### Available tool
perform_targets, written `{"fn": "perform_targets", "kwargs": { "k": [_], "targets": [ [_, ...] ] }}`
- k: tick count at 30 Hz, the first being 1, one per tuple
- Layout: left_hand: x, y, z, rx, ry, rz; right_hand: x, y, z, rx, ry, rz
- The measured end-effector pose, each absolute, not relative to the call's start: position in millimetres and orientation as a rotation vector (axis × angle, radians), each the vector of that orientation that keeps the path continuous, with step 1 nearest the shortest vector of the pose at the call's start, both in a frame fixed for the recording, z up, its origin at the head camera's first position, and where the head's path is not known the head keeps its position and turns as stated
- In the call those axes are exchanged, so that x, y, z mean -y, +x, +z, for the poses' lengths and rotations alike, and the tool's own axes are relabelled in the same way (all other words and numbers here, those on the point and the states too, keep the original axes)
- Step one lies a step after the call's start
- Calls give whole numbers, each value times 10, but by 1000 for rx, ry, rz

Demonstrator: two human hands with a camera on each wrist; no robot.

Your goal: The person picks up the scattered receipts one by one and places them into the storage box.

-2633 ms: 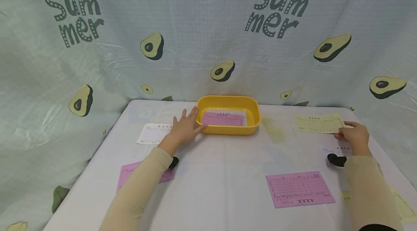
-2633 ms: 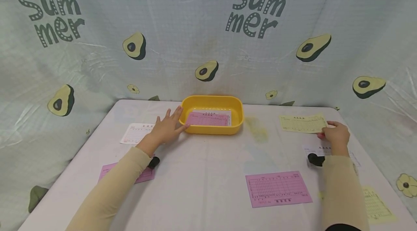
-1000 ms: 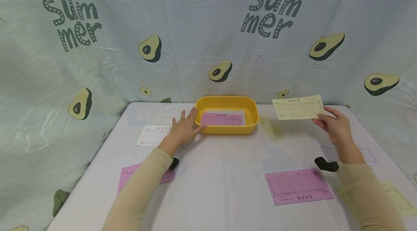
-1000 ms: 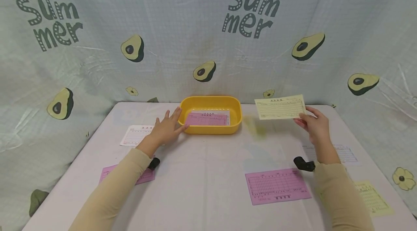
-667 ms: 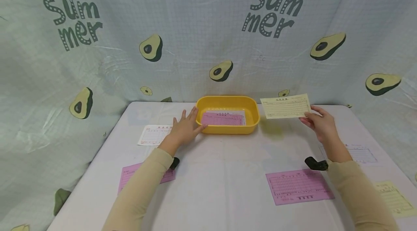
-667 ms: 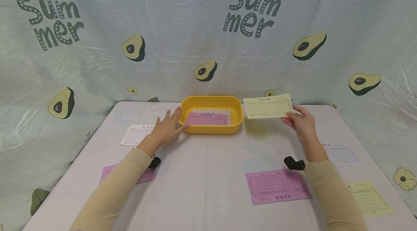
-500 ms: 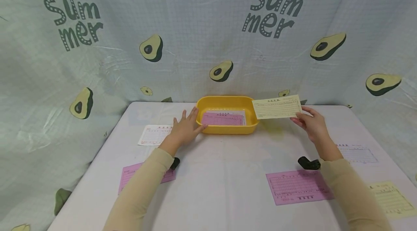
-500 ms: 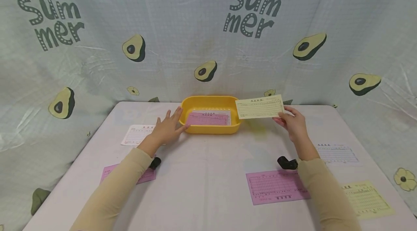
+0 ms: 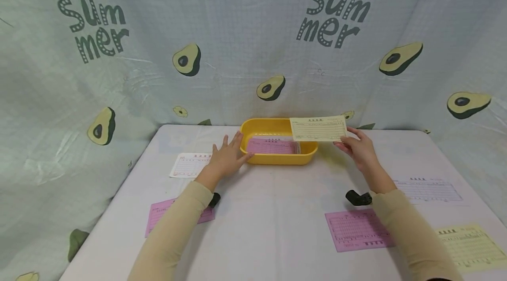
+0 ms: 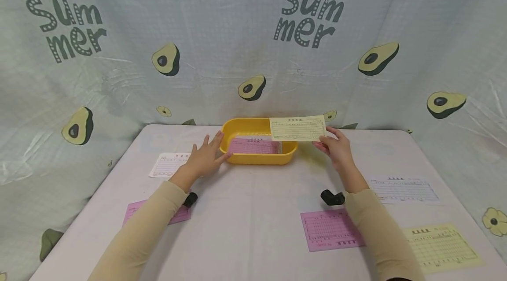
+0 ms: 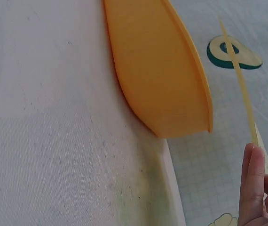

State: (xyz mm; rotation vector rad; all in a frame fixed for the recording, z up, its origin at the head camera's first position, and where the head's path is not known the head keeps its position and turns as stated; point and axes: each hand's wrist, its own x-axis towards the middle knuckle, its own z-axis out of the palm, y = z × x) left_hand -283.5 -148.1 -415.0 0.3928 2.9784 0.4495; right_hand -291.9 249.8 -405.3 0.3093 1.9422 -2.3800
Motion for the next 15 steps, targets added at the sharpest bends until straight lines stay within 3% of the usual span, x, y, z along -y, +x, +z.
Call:
{"fn": "perform_targets", "kwargs": {
  "k": [15],
  "targets": [
    [1485, -2809, -4156, -2986, 410, 449, -2154, -2997, -4055, -2073, 241, -2214]
  ]
}}
